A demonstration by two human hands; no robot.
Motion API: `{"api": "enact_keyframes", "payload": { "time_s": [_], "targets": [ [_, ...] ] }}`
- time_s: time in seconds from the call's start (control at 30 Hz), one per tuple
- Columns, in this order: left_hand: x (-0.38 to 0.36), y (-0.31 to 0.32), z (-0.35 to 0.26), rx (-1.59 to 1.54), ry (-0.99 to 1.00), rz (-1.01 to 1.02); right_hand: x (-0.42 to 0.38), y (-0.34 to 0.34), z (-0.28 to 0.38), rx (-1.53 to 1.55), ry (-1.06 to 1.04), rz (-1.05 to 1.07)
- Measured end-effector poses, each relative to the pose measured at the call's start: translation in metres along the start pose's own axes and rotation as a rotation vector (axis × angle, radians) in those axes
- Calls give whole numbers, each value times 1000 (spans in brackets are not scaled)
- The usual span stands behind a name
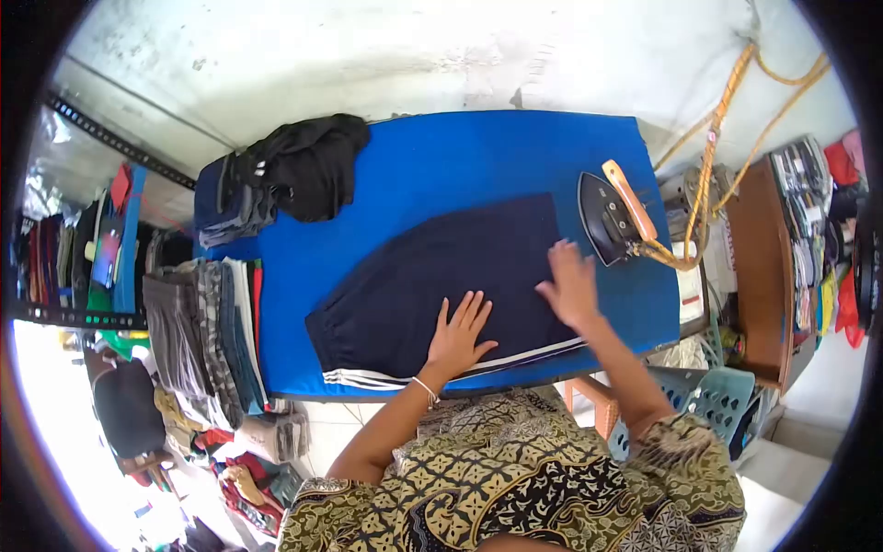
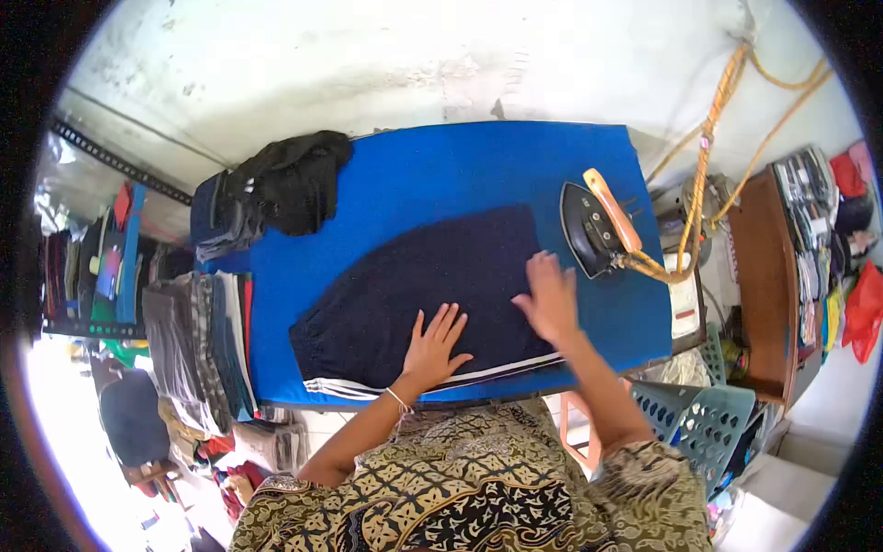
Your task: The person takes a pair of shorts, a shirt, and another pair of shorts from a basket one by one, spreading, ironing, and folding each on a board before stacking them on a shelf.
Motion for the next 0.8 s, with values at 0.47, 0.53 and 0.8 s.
{"api": "enact_keyframes", "payload": {
  "time_s": [0.47,0.53,0.8],
  "targets": [
    [-10,-111,36,191,-316,-123,103,-63,-101,948,762,178],
    [-61,-124,92,313,-611,-411,106,-70,-56,909,623,340],
    [-148,-80,162,179,-852,-298,132,-4,113,486,87,446]
  ]
}}
Point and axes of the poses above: each hand's wrist, its own x-axis towards the middle knuckle, its own y-axis out of the palm, z = x × y, the point moved 5 cm from there along x, towards the middle knuckle, and after that the axes turned 14 degrees about -z, right-handed, at the moved point
